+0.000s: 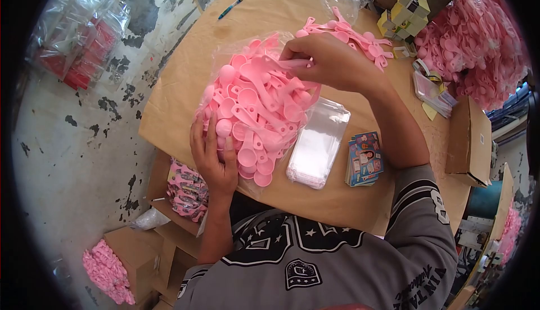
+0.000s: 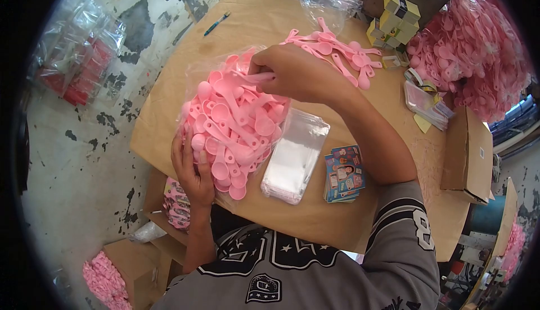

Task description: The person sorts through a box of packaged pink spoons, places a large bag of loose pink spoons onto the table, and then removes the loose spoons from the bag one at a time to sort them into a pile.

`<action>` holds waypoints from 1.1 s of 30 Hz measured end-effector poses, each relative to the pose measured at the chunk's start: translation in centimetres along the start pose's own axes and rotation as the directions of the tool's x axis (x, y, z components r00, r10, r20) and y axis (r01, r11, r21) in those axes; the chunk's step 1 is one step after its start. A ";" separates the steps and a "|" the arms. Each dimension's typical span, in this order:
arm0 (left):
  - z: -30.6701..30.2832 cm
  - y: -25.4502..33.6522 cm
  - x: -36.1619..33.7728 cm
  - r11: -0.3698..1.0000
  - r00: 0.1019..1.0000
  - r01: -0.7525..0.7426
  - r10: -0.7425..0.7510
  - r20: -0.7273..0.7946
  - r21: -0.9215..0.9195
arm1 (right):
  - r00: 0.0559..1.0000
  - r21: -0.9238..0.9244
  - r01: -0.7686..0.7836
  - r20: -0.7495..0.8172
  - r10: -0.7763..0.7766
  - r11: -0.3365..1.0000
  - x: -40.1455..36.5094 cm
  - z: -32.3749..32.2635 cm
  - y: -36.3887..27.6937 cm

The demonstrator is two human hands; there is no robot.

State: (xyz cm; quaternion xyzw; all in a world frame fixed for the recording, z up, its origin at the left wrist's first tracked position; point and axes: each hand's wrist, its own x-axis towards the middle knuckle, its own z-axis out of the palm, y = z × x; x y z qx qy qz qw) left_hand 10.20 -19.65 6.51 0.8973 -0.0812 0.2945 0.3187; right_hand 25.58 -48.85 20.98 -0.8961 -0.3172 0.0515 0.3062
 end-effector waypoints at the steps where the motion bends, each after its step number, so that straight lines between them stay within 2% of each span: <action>1: 0.0 0.0 0.0 1.000 1.000 0.001 -0.001 0.003 0.006 | 0.999 0.019 -0.003 0.034 0.002 1.000 -0.1 -0.8 -0.7; 2: -0.1 0.0 0.0 1.000 1.000 0.005 -0.005 0.002 0.004 | 0.998 0.037 -0.007 0.067 0.005 0.999 -0.2 -1.3 -1.0; 5: 0.0 0.0 -0.1 1.000 1.000 0.011 -0.011 0.003 -0.004 | 0.997 0.222 0.068 0.019 -0.074 0.973 -0.3 -1.9 -0.2; 8: 0.0 0.0 -0.1 1.000 1.000 0.009 -0.009 -0.001 -0.007 | 0.986 0.258 -0.165 0.060 0.155 0.952 -1.0 -4.1 -2.1; 11: 0.0 0.0 0.0 1.000 1.000 0.004 -0.004 -0.001 -0.008 | 0.962 0.003 -0.166 -0.220 0.162 0.986 -1.3 -4.8 -0.1; 12: 0.0 0.0 0.0 1.000 1.000 0.000 0.000 -0.002 -0.009 | 0.935 -0.170 -0.207 -0.323 0.144 0.963 -1.2 -4.8 1.4; 13: 0.0 0.0 0.0 1.000 1.000 -0.004 0.004 -0.002 -0.010 | 0.900 -0.403 -0.208 -0.436 0.014 0.891 -1.4 -4.4 2.6; 15: 0.0 0.0 0.0 1.000 1.000 -0.006 0.006 -0.004 -0.006 | 0.793 -0.763 -0.283 -0.527 -0.306 0.581 -1.7 -3.6 4.2; 16: -0.1 0.1 0.1 1.000 1.000 -0.008 0.008 -0.004 -0.004 | 0.875 -0.584 -0.276 -0.481 -0.053 0.763 -1.6 -4.0 1.8; 17: -0.1 0.1 0.1 1.000 1.000 -0.006 0.006 -0.004 -0.005 | 0.919 -0.359 -0.310 -0.351 0.180 0.880 -1.6 -4.5 -1.0; 19: 0.0 0.1 0.0 1.000 1.000 -0.001 0.001 -0.002 -0.008 | 0.983 -0.169 -0.181 -0.062 0.173 0.969 -1.7 -3.9 -1.6; 20: 0.0 0.1 0.0 1.000 1.000 -0.001 0.001 -0.002 -0.008 | 0.999 -0.202 0.029 0.036 -0.022 0.979 -1.7 -2.0 0.8; 21: 0.0 0.2 0.1 1.000 1.000 -0.002 0.002 -0.004 -0.008 | 0.967 -0.214 0.240 0.138 -0.214 0.947 -1.7 -0.5 2.5; 24: -0.1 0.3 0.2 1.000 1.000 -0.004 0.004 -0.004 -0.013 | 0.974 -0.429 0.216 0.153 -0.165 0.877 -1.0 3.0 2.1; 27: -0.1 0.3 0.1 1.000 1.000 -0.002 0.002 -0.004 -0.016 | 0.978 -0.354 0.211 0.074 -0.197 0.911 0.1 4.2 1.7; 30: 0.0 0.1 0.1 0.999 1.000 0.004 -0.004 -0.023 -0.036 | 0.984 -0.235 0.138 0.147 -0.106 0.962 0.8 3.6 1.7; 33: 0.1 0.1 0.1 0.999 0.999 0.006 -0.008 -0.036 -0.041 | 0.990 -0.183 0.129 0.075 -0.117 0.975 0.6 3.5 1.8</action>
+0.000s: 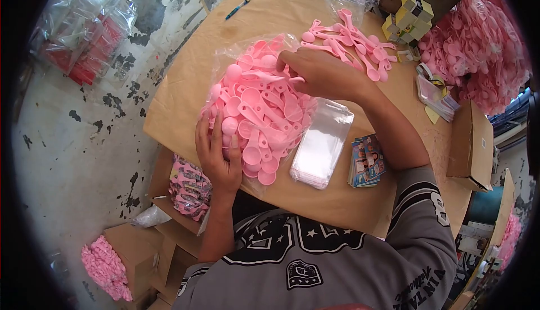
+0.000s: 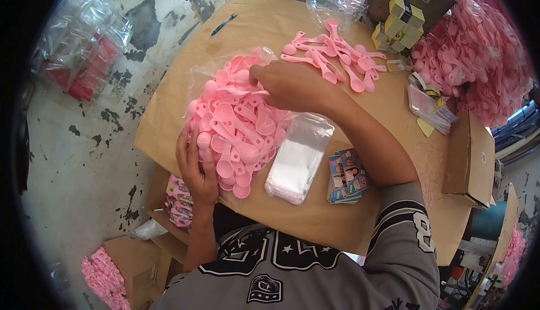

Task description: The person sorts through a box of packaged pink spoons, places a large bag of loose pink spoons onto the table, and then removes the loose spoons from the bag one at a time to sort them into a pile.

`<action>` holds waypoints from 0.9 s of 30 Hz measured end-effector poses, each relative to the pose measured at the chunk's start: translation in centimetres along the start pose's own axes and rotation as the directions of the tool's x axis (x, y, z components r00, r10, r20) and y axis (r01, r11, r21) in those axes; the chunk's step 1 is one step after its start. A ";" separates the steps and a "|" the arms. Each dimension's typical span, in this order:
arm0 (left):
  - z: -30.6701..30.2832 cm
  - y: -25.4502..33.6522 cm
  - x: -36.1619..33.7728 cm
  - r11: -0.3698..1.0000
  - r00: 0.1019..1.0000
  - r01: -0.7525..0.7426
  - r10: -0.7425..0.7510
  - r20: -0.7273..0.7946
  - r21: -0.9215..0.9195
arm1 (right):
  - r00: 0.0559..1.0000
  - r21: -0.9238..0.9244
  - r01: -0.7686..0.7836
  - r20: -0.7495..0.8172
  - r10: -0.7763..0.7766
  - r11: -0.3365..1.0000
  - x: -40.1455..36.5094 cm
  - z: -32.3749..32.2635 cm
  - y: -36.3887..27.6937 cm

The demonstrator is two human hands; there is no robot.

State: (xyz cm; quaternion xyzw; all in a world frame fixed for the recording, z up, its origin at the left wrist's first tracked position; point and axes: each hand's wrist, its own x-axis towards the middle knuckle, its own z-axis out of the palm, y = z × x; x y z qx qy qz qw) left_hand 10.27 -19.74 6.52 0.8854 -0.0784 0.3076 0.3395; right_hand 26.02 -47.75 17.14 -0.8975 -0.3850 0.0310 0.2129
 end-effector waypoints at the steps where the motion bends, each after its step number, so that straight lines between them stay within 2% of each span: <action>1: 0.0 0.0 0.0 1.000 1.000 0.000 0.000 0.000 0.002 | 1.000 0.013 -0.007 0.019 0.006 1.000 0.0 -0.1 0.1; 3: 0.1 0.1 0.0 1.000 1.000 0.003 -0.003 0.000 0.010 | 0.998 0.038 -0.019 0.055 0.017 0.999 0.0 -0.4 0.2; 6: 0.0 0.1 0.0 1.000 1.000 0.005 -0.005 0.002 0.012 | 0.998 0.170 -0.009 0.064 -0.002 0.985 -0.5 -1.8 -0.6; 9: 0.1 0.2 -0.1 1.000 1.000 0.007 -0.007 -0.001 0.010 | 0.991 0.411 0.021 0.114 -0.075 0.911 -1.2 -5.2 -0.5; 12: 0.0 0.1 -0.1 1.000 1.000 0.004 -0.005 0.021 0.024 | 0.982 0.367 -0.176 0.127 0.139 0.913 -2.8 -9.1 -1.7; 13: 0.0 0.1 -0.2 1.000 0.999 0.003 -0.004 0.032 0.030 | 0.907 0.291 -0.422 0.129 0.402 0.859 -3.4 -10.4 -3.6; 14: 0.1 0.1 -0.2 1.000 1.000 0.001 -0.002 0.030 0.028 | 0.940 0.049 -0.323 -0.097 0.326 0.945 -3.7 -9.6 -1.8; 15: 0.1 0.1 -0.2 1.000 1.000 -0.002 0.001 0.029 0.026 | 0.939 -0.215 -0.251 -0.292 0.183 0.944 -4.5 -7.9 1.6; 16: 0.2 0.0 -0.1 1.000 1.000 -0.005 0.005 0.028 0.026 | 0.902 -0.471 -0.215 -0.431 -0.010 0.856 -4.8 -6.9 3.4; 17: 0.2 0.0 -0.1 1.000 1.000 -0.005 0.005 0.014 0.015 | 0.894 -0.486 -0.307 -0.442 0.073 0.818 -4.8 -6.5 3.2; 20: 0.3 0.1 0.0 1.000 1.000 -0.008 0.008 -0.016 -0.005 | 0.953 -0.173 -0.038 -0.302 -0.016 0.984 -4.1 -6.1 0.3; 22: 0.3 0.1 0.0 1.000 1.000 -0.012 0.012 -0.021 0.002 | 0.994 0.116 -0.084 -0.062 0.091 0.990 -2.1 -5.2 -1.8; 23: 0.2 0.1 0.1 1.000 1.000 -0.017 0.017 -0.017 0.009 | 0.992 0.120 -0.092 -0.071 0.101 0.989 -1.6 -4.0 -3.0; 26: -0.2 0.0 0.2 0.999 0.999 -0.031 0.031 -0.007 0.032 | 0.991 -0.034 -0.136 0.000 0.137 0.990 0.1 -0.3 -3.6; 27: -0.2 -0.1 0.1 0.999 0.999 -0.035 0.036 -0.010 0.036 | 0.992 -0.009 -0.128 -0.018 0.128 0.992 0.5 0.6 -3.4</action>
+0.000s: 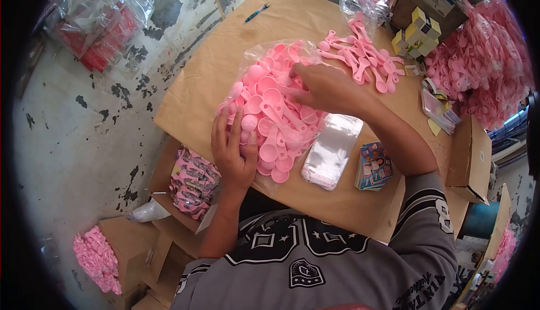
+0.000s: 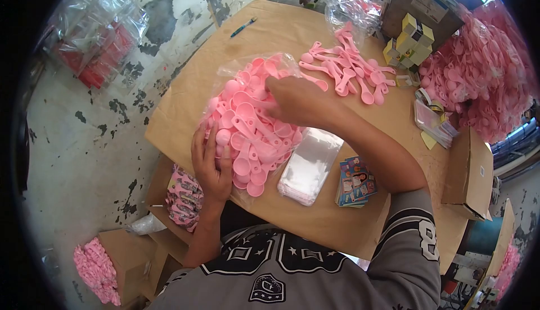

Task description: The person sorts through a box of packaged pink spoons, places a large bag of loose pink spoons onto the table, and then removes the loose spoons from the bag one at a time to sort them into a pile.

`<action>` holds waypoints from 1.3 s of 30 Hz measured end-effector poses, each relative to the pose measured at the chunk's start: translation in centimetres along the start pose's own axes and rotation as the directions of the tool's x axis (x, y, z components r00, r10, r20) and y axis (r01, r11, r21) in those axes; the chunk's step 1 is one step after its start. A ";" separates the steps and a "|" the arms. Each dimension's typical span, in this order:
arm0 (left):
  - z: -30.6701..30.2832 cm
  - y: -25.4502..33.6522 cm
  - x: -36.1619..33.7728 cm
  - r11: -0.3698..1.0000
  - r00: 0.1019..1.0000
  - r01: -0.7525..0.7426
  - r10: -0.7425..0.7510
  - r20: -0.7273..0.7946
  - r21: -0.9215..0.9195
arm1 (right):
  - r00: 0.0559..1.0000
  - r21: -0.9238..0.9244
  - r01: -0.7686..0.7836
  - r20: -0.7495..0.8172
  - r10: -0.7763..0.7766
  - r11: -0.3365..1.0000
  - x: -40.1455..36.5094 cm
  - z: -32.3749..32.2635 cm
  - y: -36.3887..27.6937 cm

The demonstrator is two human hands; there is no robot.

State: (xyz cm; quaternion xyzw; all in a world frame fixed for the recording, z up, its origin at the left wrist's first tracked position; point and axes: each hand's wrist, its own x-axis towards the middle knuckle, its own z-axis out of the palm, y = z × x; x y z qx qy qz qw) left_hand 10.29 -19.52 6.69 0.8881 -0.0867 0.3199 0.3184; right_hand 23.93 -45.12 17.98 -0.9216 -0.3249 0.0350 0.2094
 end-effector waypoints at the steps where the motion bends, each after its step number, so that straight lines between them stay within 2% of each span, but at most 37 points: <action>1: 0.1 -0.1 0.0 1.000 1.000 -0.004 0.004 -0.004 0.002 | 1.000 0.023 0.008 -0.017 -0.007 1.000 0.4 0.8 0.2; 2: 0.3 -0.2 -0.1 1.000 1.000 -0.007 0.007 -0.020 -0.013 | 0.999 0.045 0.017 -0.031 -0.015 0.999 0.6 1.0 0.2; 5: 0.5 -0.5 -0.4 0.999 0.999 -0.002 -0.001 -0.054 -0.044 | 0.989 0.174 -0.135 0.087 0.121 0.975 0.3 0.0 -1.0; 8: 0.4 -0.8 -0.5 0.999 0.999 -0.004 0.003 -0.043 -0.040 | 0.987 0.151 -0.106 0.135 0.085 0.983 0.0 0.0 1.2; 11: 0.0 -0.6 -0.4 1.000 1.000 -0.005 0.005 -0.020 -0.017 | 0.986 0.220 -0.081 0.161 0.046 0.972 -0.5 -2.2 1.4; 12: -0.1 -0.6 -0.3 1.000 1.000 -0.004 0.003 -0.013 -0.011 | 0.990 0.161 -0.088 0.122 0.069 0.983 -0.7 -2.0 1.6; 16: 0.0 -0.7 -0.5 1.000 1.000 0.005 -0.005 0.003 -0.010 | 0.951 -0.053 -0.246 0.182 0.251 0.968 -0.8 -0.6 -1.1; 19: 0.1 -0.9 -0.6 1.000 1.000 0.005 -0.006 -0.014 -0.019 | 0.963 -0.019 -0.229 0.140 0.229 0.973 -0.6 0.3 -1.0; 22: -0.1 -0.6 -0.6 1.000 1.000 0.007 -0.007 -0.017 -0.022 | 0.940 0.105 -0.291 0.214 0.264 0.951 -0.3 0.0 -0.6; 25: 0.0 -0.6 -0.5 1.000 1.000 0.006 -0.006 -0.003 -0.017 | 0.899 0.055 -0.347 0.305 0.315 0.936 -0.3 -0.7 -1.3; 28: -0.7 -0.1 -0.1 0.999 0.999 -0.035 0.035 0.008 -0.002 | 0.938 -0.041 -0.147 0.311 0.153 0.988 -1.0 -1.1 -1.1; 31: -0.1 -0.6 -0.5 1.000 1.000 -0.001 0.002 0.008 -0.029 | 0.969 -0.071 -0.088 0.224 0.101 0.994 -2.1 -4.3 -2.3; 33: -0.1 -0.6 -0.5 1.000 1.000 0.004 -0.003 0.008 -0.022 | 0.974 0.088 -0.162 0.176 0.144 0.983 -2.9 -6.9 -2.3; 34: -0.1 -0.6 -0.4 1.000 1.000 0.003 -0.003 0.011 -0.020 | 0.996 0.137 -0.094 0.009 0.093 0.986 -3.5 -7.2 -1.7; 35: 0.0 -0.7 -0.4 1.000 1.000 -0.006 0.006 0.008 -0.019 | 0.953 0.181 -0.304 0.056 0.299 0.935 -4.0 -8.9 -1.5; 37: 0.0 -0.8 -0.4 1.000 1.000 -0.023 0.023 0.002 -0.020 | 0.933 -0.073 -0.361 -0.044 0.358 0.930 -4.1 -10.2 1.7; 39: 0.0 -0.7 -0.4 0.999 1.000 -0.025 0.025 0.015 -0.021 | 0.936 -0.312 -0.261 -0.313 0.161 0.913 -5.4 -8.0 7.1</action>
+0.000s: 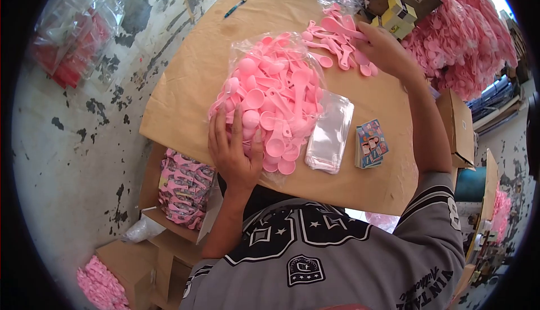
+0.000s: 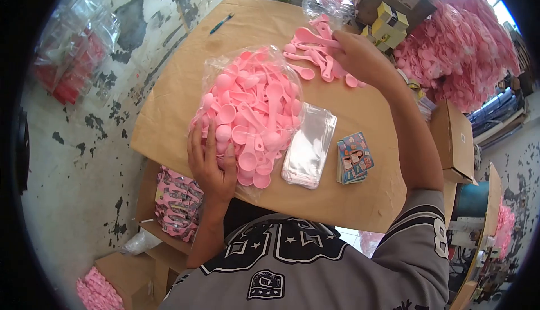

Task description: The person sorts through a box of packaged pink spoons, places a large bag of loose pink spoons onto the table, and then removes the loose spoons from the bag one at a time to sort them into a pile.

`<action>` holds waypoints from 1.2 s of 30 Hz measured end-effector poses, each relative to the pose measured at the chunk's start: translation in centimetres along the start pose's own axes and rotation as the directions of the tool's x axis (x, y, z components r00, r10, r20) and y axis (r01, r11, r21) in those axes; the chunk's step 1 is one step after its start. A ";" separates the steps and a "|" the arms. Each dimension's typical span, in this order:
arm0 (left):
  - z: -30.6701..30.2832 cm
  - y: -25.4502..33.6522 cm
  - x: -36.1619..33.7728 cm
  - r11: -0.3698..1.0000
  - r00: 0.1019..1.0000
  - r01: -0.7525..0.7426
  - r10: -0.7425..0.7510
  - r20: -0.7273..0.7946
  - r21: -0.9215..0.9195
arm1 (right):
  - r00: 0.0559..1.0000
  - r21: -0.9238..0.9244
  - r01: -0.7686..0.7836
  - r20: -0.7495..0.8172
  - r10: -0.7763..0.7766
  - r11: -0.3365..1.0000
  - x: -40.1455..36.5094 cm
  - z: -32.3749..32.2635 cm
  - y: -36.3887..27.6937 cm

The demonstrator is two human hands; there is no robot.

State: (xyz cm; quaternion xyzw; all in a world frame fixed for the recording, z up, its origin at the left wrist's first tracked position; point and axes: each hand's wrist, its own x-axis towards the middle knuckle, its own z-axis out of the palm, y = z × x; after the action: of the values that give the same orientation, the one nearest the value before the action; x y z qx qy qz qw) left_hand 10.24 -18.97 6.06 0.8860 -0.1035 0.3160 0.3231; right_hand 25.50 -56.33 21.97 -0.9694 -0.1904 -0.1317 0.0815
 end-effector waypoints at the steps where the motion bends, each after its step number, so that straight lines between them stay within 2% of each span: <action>1: 0.0 0.0 0.0 1.000 1.000 0.003 -0.003 0.004 0.004 | 0.986 -0.117 0.064 -0.146 -0.081 0.991 -0.2 0.8 0.3; 2: -0.1 0.0 0.1 1.000 1.000 0.000 0.000 0.007 0.006 | 0.976 -0.101 0.094 -0.186 -0.111 0.990 -0.6 1.4 0.4; 4: -0.1 0.0 0.1 1.000 1.000 0.000 0.000 0.012 0.014 | 0.949 -0.071 0.161 -0.264 -0.175 0.984 -0.9 1.5 -3.7; 5: 0.0 0.0 0.0 1.000 1.000 0.001 -0.001 0.006 0.015 | 0.993 0.189 -0.089 0.094 0.072 0.978 -0.8 0.0 -6.6; 7: 0.1 0.1 0.0 1.000 1.000 -0.006 0.006 -0.001 0.013 | 0.954 0.475 -0.106 0.295 -0.045 0.874 -0.8 1.3 -8.8; 8: 0.0 0.3 0.1 1.000 1.000 -0.009 0.009 0.008 0.014 | 0.936 0.499 -0.111 0.344 -0.080 0.859 -1.1 1.4 -10.2; 9: -0.2 0.6 0.2 1.000 1.000 -0.012 0.012 0.017 0.015 | 0.943 0.375 0.138 0.233 -0.237 0.917 -1.4 2.8 -10.1; 10: -0.3 0.7 0.3 1.000 1.000 -0.014 0.013 0.025 0.018 | 0.902 0.213 0.371 0.147 -0.405 0.904 -1.6 3.9 -9.9; 13: 0.1 0.1 0.0 1.000 1.000 -0.005 0.005 0.010 0.011 | 0.797 0.298 0.353 0.400 -0.452 0.887 -0.4 4.0 -8.6; 16: 0.0 0.2 0.1 1.000 1.000 -0.009 0.009 0.019 0.012 | 0.793 0.178 0.479 0.333 -0.511 0.859 -1.0 3.9 -7.3; 19: -0.1 0.4 0.2 1.000 0.999 -0.016 0.016 0.034 0.010 | 0.796 0.176 0.366 0.450 -0.406 0.914 -1.1 4.2 -8.1; 22: -0.1 0.5 0.4 1.000 0.998 -0.021 0.020 0.055 0.015 | 0.783 0.115 0.360 0.503 -0.367 0.926 -0.6 2.8 -8.6; 28: 0.0 0.4 0.4 1.000 0.998 -0.029 0.028 0.050 0.012 | 0.796 0.380 0.265 0.432 -0.424 0.886 -0.2 0.7 -5.2; 31: 0.0 0.5 0.4 1.000 0.998 -0.024 0.023 0.053 0.018 | 0.775 0.397 0.225 0.480 -0.410 0.890 -0.4 -0.1 -4.2; 34: 0.0 0.5 0.4 1.000 0.998 -0.029 0.029 0.051 0.012 | 0.825 0.368 -0.138 0.556 -0.099 0.919 -0.6 -3.3 -3.8; 36: 0.0 0.5 0.4 1.000 0.998 -0.024 0.024 0.049 0.006 | 0.913 0.384 -0.100 0.402 -0.069 0.918 -0.4 -3.3 -0.7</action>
State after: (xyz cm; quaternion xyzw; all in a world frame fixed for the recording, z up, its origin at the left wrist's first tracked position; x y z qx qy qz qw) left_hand 10.37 -19.31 6.54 0.8932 -0.1212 0.2982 0.3139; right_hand 24.13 -56.54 25.09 -0.9401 -0.2180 0.1149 0.2357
